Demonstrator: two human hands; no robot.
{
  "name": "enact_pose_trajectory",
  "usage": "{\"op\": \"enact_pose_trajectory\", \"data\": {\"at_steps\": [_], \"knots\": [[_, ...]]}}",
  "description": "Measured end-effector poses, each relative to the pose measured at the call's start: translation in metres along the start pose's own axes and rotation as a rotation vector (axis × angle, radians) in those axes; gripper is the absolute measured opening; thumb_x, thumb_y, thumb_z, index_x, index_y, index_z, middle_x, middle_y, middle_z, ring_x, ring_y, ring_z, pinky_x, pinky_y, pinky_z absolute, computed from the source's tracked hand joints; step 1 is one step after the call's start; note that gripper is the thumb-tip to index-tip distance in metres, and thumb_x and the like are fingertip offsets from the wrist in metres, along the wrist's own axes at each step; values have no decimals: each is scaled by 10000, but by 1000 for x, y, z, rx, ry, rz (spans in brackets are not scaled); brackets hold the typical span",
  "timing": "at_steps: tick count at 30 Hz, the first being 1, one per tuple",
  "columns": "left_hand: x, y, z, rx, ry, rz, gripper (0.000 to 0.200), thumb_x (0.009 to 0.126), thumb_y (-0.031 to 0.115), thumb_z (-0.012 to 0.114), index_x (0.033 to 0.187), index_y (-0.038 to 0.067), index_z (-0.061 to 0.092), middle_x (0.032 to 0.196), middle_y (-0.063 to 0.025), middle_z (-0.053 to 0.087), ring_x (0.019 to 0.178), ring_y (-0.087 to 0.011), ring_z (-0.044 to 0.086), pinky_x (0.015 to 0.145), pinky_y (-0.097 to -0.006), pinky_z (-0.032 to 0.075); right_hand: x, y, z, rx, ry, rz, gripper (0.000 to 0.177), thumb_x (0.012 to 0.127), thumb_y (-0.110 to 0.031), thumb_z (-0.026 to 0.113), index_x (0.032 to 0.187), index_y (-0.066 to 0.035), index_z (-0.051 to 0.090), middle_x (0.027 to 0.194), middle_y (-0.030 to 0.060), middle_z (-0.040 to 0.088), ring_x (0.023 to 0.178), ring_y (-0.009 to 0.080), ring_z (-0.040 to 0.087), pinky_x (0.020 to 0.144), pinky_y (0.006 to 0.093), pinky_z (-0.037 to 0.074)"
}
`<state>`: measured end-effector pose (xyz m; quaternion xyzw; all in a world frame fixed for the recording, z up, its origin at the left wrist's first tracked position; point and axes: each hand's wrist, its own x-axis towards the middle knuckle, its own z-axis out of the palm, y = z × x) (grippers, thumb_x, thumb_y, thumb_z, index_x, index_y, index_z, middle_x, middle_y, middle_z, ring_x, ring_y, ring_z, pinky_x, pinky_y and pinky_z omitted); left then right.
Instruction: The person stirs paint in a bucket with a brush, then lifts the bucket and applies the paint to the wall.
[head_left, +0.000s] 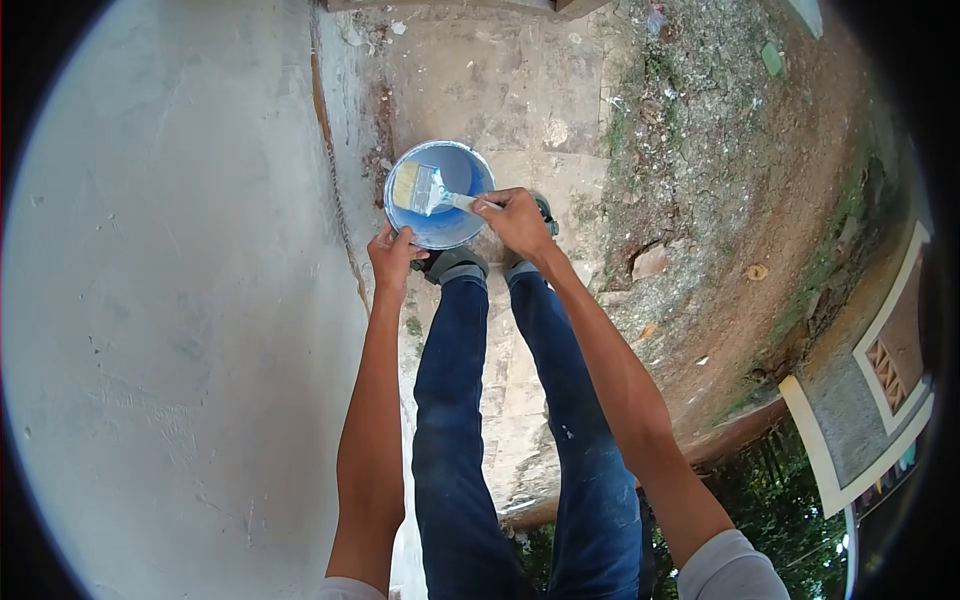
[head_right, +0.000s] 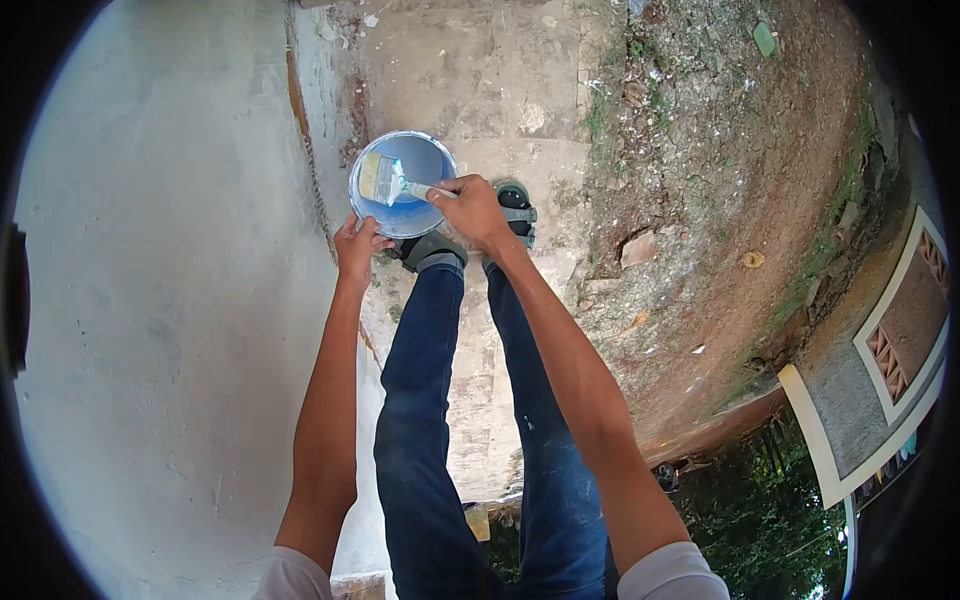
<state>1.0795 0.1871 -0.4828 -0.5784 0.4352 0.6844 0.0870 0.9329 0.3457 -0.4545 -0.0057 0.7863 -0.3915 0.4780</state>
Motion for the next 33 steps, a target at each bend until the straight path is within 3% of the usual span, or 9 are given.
{"op": "enact_pose_trajectory", "data": {"at_steps": [2, 4, 8, 11, 15, 17, 23, 31, 33], "knots": [[6, -2, -8, -33, 5, -10, 279, 858, 93, 540, 1101, -42, 521, 801, -81, 582, 641, -163, 615, 568, -307, 562, -1, 3, -12, 147, -57, 20, 273, 795, -204, 638, 940, 23, 686, 757, 142, 676, 605, 185, 592, 636, 314, 477], [8, -3, -17, -62, 13, -21, 273, 856, 95, 538, 1093, -40, 521, 801, -80, 582, 642, -170, 616, 578, -317, 561, 3, 4, -21, 262, -166, 90, 221, 813, -152, 616, 919, 27, 693, 669, 43, 617, 535, 80, 444, 521, 264, 395], [14, -9, -34, -106, 4, -28, 236, 832, 85, 533, 1042, -25, 530, 797, -76, 582, 637, -182, 614, 582, -330, 554, 16, -11, -20, 396, -97, 65, 223, 820, -154, 590, 918, 17, 693, 609, -29, 497, 510, 48, 367, 479, 221, 317], [20, -22, -43, -94, -5, -42, 221, 821, 78, 529, 1019, -19, 531, 790, -74, 582, 634, -183, 613, 578, -327, 549, 48, -30, 2, 436, -43, -9, 233, 814, -159, 594, 929, 19, 691, 608, -31, 501, 507, 51, 380, 482, 217, 321], [25, -36, -55, -76, -4, -64, 226, 815, 76, 534, 1016, -26, 528, 774, -71, 579, 628, -178, 610, 575, -323, 547, 107, -54, 56, -29, 115, -115, 376, 768, -323, 647, 948, 5, 688, 704, 156, 657, 646, 260, 632, 622, 350, 483], [27, -40, -59, -69, -5, -71, 224, 813, 74, 535, 1013, -27, 529, 774, -71, 577, 618, -175, 603, 575, -323, 547, 131, -62, 88, -176, 199, -156, 426, 723, -389, 653, 931, -19, 698, 814, 217, 655, 796, 348, 638, 744, 392, 498], [32, -43, -66, -22, 17, -100, 268, 814, 74, 536, 1055, -43, 525, 790, -79, 565, 607, -180, 591, 578, -330, 548, 159, -85, 150, -229, 167, -188, 396, 712, -388, 663, 866, -26, 705, 826, 209, 660, 814, 345, 637, 778, 396, 495], [36, -42, -63, 5, -10, -79, 322, 826, 73, 534, 1117, -59, 502, 803, -82, 565, 614, -183, 589, 569, -327, 546, 161, -74, 128, -241, 174, -122, 428, 718, -395, 659, 902, -11, 699, 828, 231, 651, 800, 361, 635, 758, 402, 497], [38, -41, -62, 13, -44, -84, 328, 833, 69, 526, 1132, -62, 495, 811, -84, 572, 621, -182, 593, 569, -326, 545, 165, -72, 141, -206, 240, -234, 432, 720, -395, 658, 895, -2, 696, 816, 231, 650, 796, 363, 635, 749, 401, 497]]}}
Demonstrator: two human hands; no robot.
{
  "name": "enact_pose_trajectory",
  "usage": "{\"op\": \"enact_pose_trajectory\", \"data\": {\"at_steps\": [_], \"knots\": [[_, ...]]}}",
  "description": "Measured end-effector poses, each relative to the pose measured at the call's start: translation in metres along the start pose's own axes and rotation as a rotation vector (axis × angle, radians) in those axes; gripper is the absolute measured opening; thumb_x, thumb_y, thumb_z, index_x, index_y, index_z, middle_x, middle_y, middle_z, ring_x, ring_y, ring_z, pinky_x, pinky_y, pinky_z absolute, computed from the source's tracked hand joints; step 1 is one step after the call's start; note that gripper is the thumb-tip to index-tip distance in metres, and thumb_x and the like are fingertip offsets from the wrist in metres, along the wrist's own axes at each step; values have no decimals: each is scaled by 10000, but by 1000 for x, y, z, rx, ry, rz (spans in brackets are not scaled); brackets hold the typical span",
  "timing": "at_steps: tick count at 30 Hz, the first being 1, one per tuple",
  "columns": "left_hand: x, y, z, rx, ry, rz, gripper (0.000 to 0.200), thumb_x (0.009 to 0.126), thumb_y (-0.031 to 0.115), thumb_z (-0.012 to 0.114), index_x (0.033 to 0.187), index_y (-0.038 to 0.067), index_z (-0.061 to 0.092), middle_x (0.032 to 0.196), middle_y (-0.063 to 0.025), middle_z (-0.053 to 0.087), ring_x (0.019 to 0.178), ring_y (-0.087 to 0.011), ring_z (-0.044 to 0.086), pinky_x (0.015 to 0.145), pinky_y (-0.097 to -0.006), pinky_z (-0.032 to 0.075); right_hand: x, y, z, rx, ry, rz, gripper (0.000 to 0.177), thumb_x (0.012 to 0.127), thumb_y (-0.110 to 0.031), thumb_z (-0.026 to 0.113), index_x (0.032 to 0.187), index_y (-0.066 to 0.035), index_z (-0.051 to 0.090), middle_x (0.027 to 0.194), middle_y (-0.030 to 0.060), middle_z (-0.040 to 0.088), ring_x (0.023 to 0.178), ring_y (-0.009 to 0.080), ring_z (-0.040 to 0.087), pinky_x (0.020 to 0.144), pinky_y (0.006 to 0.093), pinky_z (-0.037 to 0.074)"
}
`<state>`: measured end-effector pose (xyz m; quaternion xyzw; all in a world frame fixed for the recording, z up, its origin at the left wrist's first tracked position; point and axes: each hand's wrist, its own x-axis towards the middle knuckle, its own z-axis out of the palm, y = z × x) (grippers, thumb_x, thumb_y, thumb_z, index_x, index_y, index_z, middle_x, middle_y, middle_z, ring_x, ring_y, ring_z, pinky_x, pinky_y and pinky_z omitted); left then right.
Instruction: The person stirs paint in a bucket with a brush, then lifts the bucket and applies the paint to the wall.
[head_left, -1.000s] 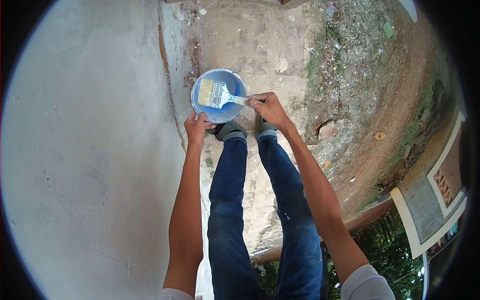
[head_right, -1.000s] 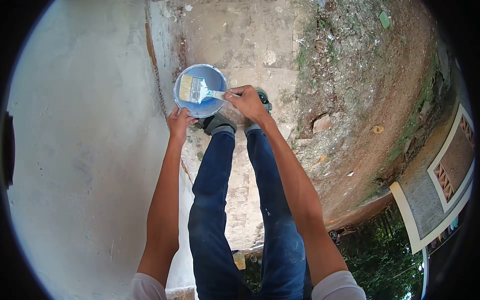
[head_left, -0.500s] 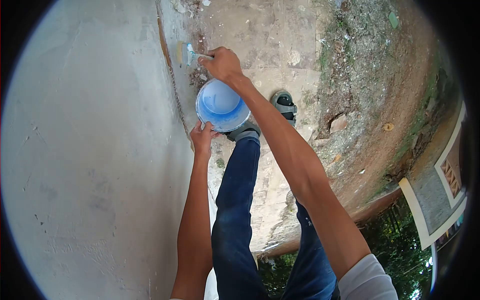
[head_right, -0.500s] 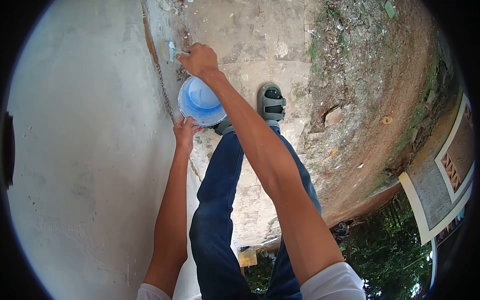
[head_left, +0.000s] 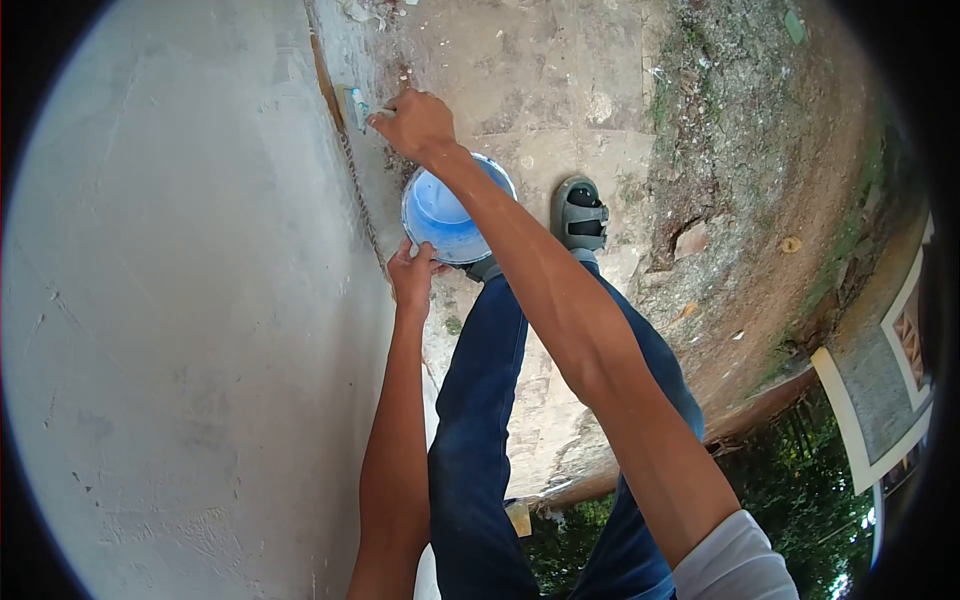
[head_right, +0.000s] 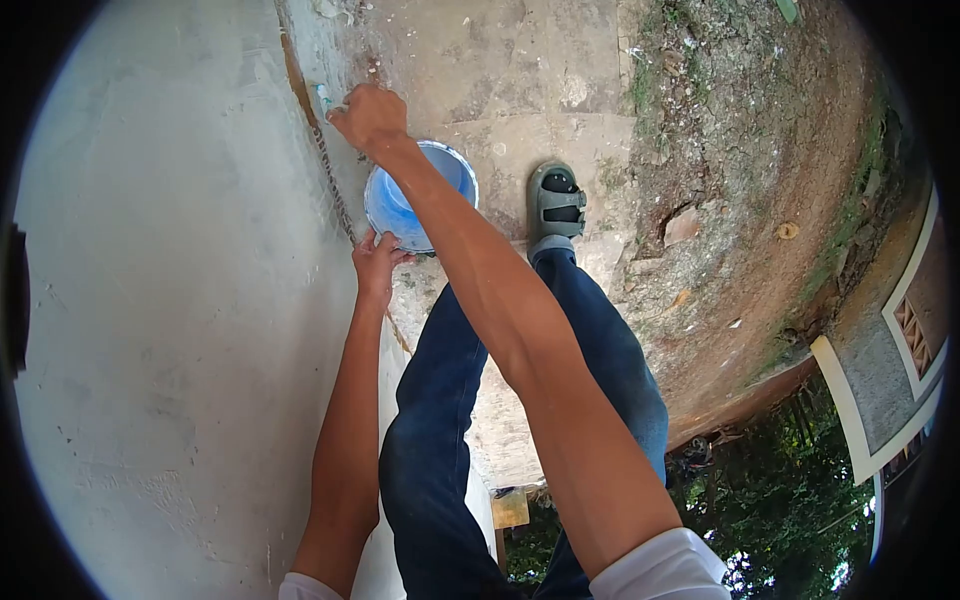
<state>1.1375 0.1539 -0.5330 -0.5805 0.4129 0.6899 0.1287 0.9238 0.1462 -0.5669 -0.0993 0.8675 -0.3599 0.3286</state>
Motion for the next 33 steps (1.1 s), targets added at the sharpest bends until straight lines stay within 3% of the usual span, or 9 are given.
{"op": "enact_pose_trajectory", "data": {"at_steps": [4, 9, 16, 19, 22, 25, 33], "knots": [[-3, 4, 4, 13, -13, 18, 328, 833, 64, 520, 1132, -69, 494, 813, -90, 578, 626, -181, 602, 567, -324, 544, -10, -7, 7, 12, -82, -36, 424, 721, -391, 658, 888, -4, 697, 798, 235, 647, 792, 367, 633, 746, 409, 495], [0, 5, 8, 9, -8, 4, 340, 821, 45, 521, 1139, -73, 496, 799, -80, 580, 597, -161, 590, 561, -314, 539, -3, -3, -4, 8, -94, 145, 416, 708, -379, 666, 838, 16, 681, 843, 229, 651, 814, 357, 634, 774, 402, 494], [-4, 0, 11, -26, 0, 30, 340, 813, 56, 533, 1121, -87, 508, 789, -98, 601, 589, -157, 594, 533, -297, 547, 0, -13, 1, 38, -12, 5, 451, 701, -415, 670, 859, 7, 692, 792, 233, 648, 783, 371, 635, 745, 402, 499], [-9, 4, 11, -11, -39, 1, 329, 818, 57, 532, 1127, -55, 514, 799, -73, 585, 625, -171, 612, 583, -324, 544, 7, -12, -18, -42, -69, 193, 404, 731, -364, 669, 898, 3, 685, 871, 200, 662, 858, 329, 636, 799, 389, 486], [-10, 5, 12, -6, -17, 5, 315, 819, 65, 532, 1113, -47, 524, 798, -74, 584, 628, -175, 616, 581, -323, 543, 16, -13, -1, 39, -5, 91, 465, 705, -423, 675, 874, 10, 688, 818, 231, 651, 813, 355, 637, 752, 402, 500], [-10, 5, 11, -20, -30, 8, 311, 822, 70, 529, 1109, -51, 527, 802, -78, 585, 622, -174, 613, 576, -318, 544, 12, -27, 12, -44, -68, 26, 448, 707, -412, 674, 880, 0, 692, 813, 230, 651, 815, 352, 637, 759, 403, 500], [-7, 9, 6, 11, -20, -3, 322, 841, 64, 516, 1127, -83, 492, 859, -116, 614, 648, -184, 625, 578, -317, 548, 20, -13, -7, 5, 25, 89, 417, 725, -393, 655, 905, -19, 698, 848, 204, 660, 823, 352, 634, 772, 394, 496]]}}
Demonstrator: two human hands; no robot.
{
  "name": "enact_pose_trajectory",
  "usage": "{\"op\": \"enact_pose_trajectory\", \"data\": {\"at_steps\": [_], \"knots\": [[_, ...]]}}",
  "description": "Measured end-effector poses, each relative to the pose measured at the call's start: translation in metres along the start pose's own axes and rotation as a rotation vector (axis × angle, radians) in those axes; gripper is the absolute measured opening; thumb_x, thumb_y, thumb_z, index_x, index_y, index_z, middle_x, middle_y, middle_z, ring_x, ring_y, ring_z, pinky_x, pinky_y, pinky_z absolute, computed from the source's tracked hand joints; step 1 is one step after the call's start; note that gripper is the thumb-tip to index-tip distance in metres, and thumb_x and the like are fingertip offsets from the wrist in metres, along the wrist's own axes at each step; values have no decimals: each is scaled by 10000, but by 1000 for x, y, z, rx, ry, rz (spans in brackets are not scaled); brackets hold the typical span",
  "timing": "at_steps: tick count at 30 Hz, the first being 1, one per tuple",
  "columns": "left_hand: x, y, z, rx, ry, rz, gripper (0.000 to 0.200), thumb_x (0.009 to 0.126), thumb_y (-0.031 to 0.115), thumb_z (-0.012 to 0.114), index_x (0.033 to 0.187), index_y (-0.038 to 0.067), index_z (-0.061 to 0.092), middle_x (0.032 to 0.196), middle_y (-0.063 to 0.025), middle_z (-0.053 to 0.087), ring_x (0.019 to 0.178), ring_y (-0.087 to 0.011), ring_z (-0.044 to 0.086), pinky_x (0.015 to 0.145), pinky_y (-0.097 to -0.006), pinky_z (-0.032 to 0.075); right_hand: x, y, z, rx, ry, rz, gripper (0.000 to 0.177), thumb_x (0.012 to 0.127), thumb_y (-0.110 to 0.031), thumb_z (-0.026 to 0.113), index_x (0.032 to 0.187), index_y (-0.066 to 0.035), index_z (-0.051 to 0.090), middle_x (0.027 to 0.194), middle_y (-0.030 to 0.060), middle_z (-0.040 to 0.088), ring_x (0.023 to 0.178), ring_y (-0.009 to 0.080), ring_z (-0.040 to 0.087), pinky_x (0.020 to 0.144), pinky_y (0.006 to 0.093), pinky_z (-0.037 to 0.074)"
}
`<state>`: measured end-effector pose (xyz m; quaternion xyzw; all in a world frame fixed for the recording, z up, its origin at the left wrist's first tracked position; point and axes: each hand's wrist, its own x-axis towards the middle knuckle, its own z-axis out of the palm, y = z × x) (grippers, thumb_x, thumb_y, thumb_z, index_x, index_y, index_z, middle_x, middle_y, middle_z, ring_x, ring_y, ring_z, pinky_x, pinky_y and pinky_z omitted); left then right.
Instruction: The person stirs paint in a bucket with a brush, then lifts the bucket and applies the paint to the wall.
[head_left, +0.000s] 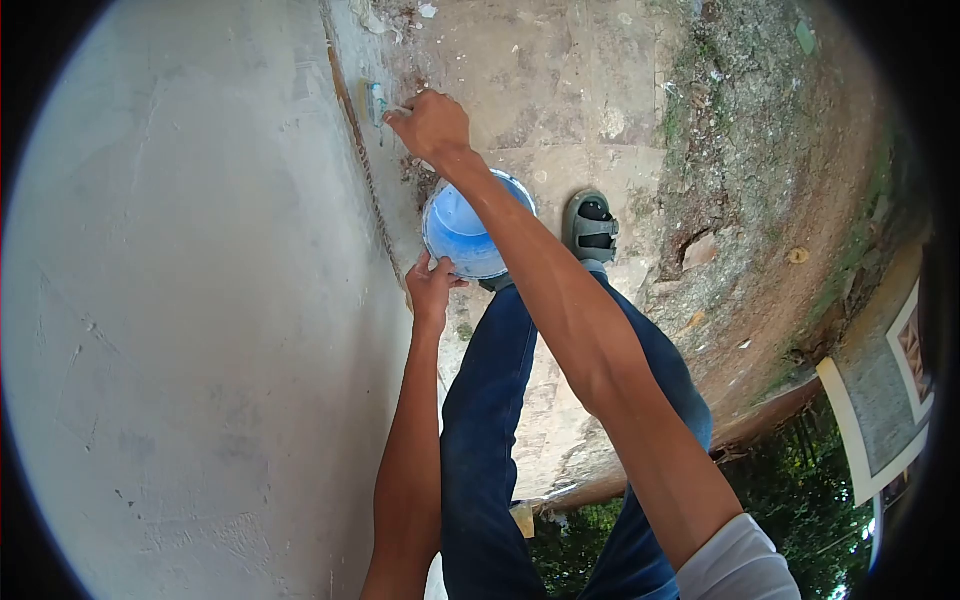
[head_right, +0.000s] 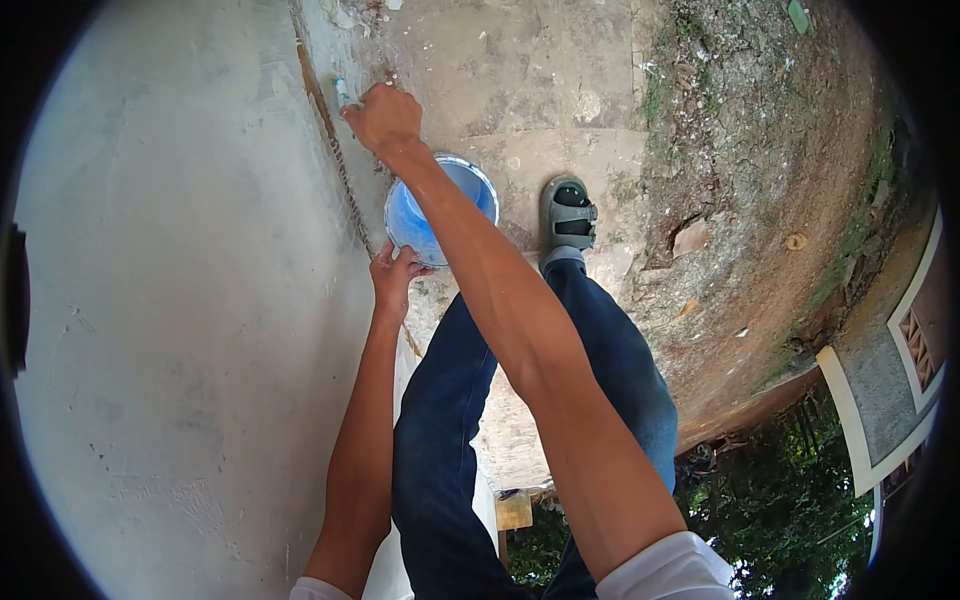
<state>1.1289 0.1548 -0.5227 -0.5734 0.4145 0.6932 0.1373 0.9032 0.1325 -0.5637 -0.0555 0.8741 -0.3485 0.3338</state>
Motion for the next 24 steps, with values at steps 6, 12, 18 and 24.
{"op": "enact_pose_trajectory", "data": {"at_steps": [6, 12, 18, 24], "knots": [[5, 7, -1, 18, 11, 14, 303, 841, 48, 509, 1115, -81, 497, 858, -116, 611, 645, -179, 620, 574, -319, 547, -5, -29, 5, -93, -98, -83, 339, 726, -352, 663, 796, -22, 692, 842, 193, 664, 843, 329, 634, 783, 402, 487], [9, 18, 2, 35, 15, 5, 334, 824, 56, 527, 1134, -64, 510, 810, -83, 595, 623, -161, 606, 570, -315, 542, 9, -22, -2, -5, 0, 94, 363, 720, -367, 664, 798, -14, 683, 828, 208, 658, 832, 341, 633, 770, 408, 488], [7, 24, 1, -8, 24, 39, 360, 812, 50, 527, 1156, -58, 514, 761, -74, 597, 585, -148, 597, 538, -291, 543, 2, -38, 0, -34, -48, -63, 374, 716, -358, 666, 797, 7, 674, 824, 209, 659, 813, 344, 635, 760, 410, 490], [7, 28, 0, 28, 30, 10, 360, 819, 71, 542, 1148, -69, 508, 797, -85, 589, 606, -157, 603, 578, -314, 557, 11, -38, -1, -48, 11, 86, 380, 723, -384, 657, 861, -33, 704, 802, 194, 662, 778, 355, 636, 747, 403, 495]]}}
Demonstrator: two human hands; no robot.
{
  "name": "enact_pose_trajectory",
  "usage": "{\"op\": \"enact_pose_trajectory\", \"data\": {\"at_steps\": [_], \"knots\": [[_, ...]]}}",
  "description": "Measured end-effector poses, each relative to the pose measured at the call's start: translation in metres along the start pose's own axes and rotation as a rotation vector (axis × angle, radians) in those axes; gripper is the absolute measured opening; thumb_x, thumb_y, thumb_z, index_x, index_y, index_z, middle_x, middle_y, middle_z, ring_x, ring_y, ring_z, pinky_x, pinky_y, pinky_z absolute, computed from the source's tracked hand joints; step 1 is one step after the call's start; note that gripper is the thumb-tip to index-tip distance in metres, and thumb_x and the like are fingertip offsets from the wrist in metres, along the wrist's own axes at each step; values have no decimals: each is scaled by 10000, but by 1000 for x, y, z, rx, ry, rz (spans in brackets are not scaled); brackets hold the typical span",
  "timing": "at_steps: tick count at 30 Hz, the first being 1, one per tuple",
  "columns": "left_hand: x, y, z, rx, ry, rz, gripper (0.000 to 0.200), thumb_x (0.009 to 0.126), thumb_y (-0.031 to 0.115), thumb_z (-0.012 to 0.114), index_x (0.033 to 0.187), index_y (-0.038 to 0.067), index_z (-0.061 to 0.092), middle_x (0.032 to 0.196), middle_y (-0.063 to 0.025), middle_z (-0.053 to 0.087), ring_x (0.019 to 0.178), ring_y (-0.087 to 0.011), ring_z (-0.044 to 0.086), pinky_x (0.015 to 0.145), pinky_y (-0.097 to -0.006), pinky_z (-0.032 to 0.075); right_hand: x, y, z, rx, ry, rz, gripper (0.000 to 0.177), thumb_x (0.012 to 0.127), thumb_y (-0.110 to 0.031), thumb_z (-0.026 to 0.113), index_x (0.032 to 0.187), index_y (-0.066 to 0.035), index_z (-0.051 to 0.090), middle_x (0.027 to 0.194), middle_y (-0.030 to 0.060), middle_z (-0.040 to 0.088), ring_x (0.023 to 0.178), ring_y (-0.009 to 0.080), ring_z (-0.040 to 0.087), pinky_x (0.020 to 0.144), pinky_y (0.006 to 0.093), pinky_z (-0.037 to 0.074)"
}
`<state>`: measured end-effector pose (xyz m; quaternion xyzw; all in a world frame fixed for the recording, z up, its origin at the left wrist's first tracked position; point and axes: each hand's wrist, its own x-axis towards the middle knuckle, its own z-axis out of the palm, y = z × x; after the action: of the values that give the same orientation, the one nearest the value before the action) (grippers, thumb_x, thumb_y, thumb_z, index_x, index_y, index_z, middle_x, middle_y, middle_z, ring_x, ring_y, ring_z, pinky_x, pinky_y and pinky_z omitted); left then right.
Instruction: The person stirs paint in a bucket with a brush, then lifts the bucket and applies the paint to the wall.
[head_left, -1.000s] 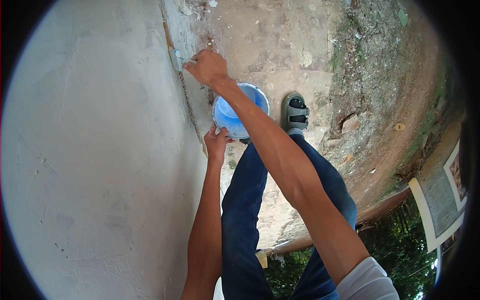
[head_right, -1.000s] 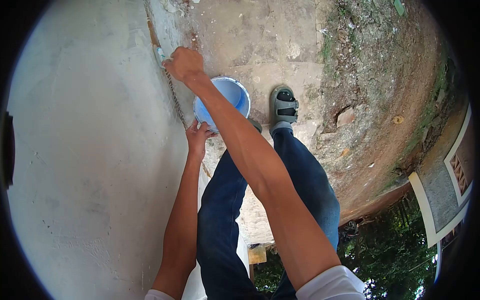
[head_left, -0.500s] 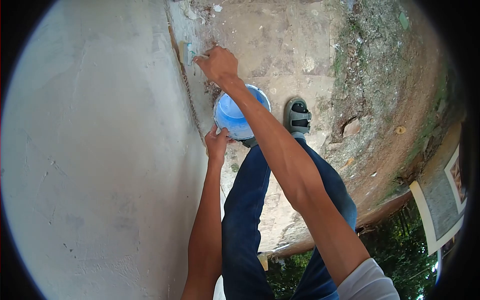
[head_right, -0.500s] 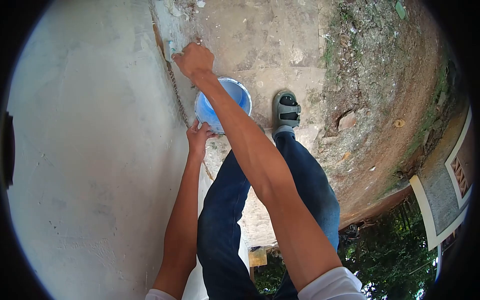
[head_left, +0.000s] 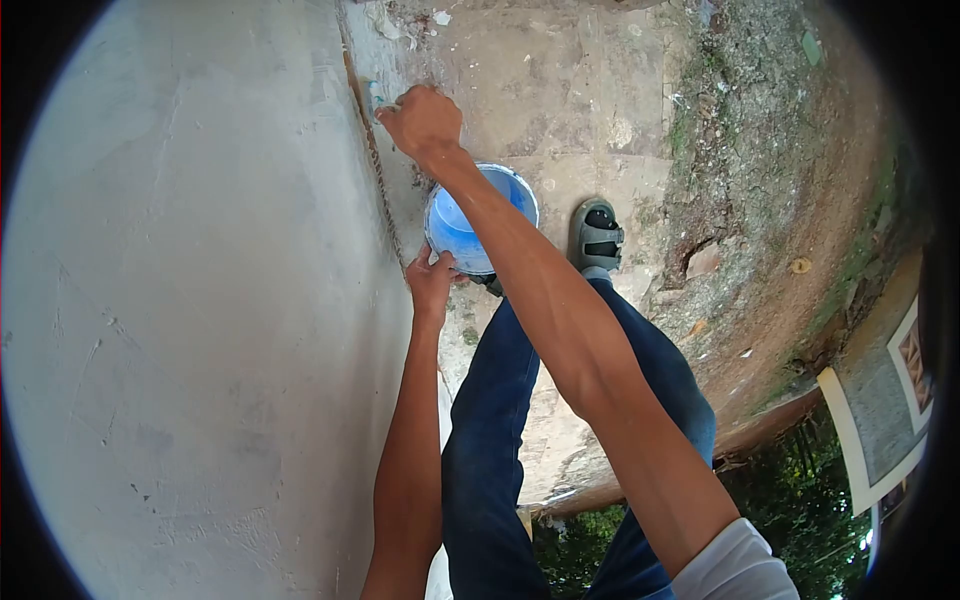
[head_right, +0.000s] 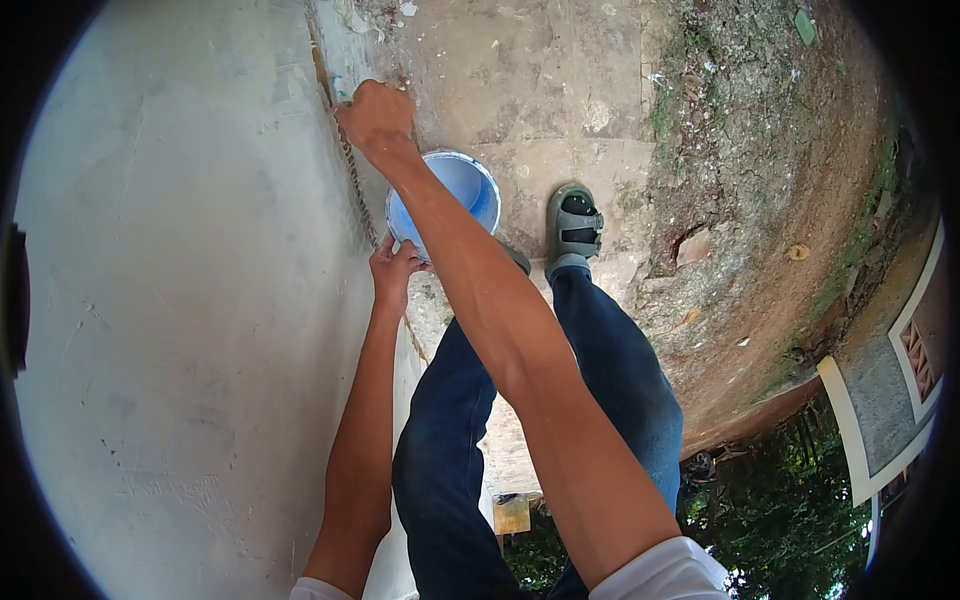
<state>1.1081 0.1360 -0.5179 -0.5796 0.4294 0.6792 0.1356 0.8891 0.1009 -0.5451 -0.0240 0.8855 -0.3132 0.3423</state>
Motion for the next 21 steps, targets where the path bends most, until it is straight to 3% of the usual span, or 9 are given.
{"op": "enact_pose_trajectory", "data": {"at_steps": [3, 6, 10, 16, 18, 19, 21], "knots": [[3, -1, -2, -6, -1, 20, 365, 817, 77, 548, 1142, -84, 504, 790, -89, 582, 601, -171, 605, 573, -314, 560, -6, -2, 6, -7, -44, -140, 368, 728, -368, 646, 783, -6, 679, 820, 190, 662, 824, 333, 632, 782, 403, 482], [-1, 2, 1, -11, 7, 10, 362, 817, 80, 552, 1129, -96, 502, 799, -98, 585, 603, -183, 610, 566, -316, 559, -21, 17, -33, -46, -135, -208, 363, 739, -384, 634, 823, -36, 695, 822, 180, 664, 822, 334, 630, 782, 407, 482], [-5, 10, 4, 0, 33, 26, 349, 816, 76, 552, 1111, -102, 503, 801, -102, 586, 606, -188, 611, 547, -313, 551, -36, 68, -103, -124, -35, -294, 395, 734, -402, 637, 925, -63, 708, 791, 187, 659, 789, 346, 628, 768, 402, 488], [-9, 12, 9, -17, 62, 36, 349, 817, 76, 561, 1115, -97, 501, 772, -92, 587, 596, -173, 613, 524, -301, 543, -88, 116, -205, -72, -315, -258, 421, 740, -394, 630, 912, -16, 697, 720, 211, 644, 688, 383, 619, 713, 404, 501], [-12, 13, 15, -6, 74, 28, 353, 813, 77, 564, 1116, -94, 503, 769, -88, 586, 593, -173, 613, 526, -300, 545, -112, 114, -220, -118, -465, -155, 358, 765, -312, 637, 949, -10, 688, 761, 203, 656, 668, 321, 631, 675, 369, 499], [-14, 15, 20, 7, 88, 22, 357, 809, 78, 567, 1118, -90, 504, 766, -84, 586, 590, -173, 614, 529, -299, 548, -121, 118, -218, -119, -463, -155, 358, 765, -312, 637, 949, -10, 688, 761, 203, 656, 668, 321, 631, 675, 369, 499], [-20, 16, 29, -3, 85, 33, 360, 806, 79, 568, 1119, -87, 507, 766, -82, 587, 588, -170, 614, 529, -299, 549, -137, 132, -196, -303, -279, -348, 381, 766, -341, 637, 959, -16, 683, 729, 205, 647, 675, 342, 629, 683, 385, 506]]}}
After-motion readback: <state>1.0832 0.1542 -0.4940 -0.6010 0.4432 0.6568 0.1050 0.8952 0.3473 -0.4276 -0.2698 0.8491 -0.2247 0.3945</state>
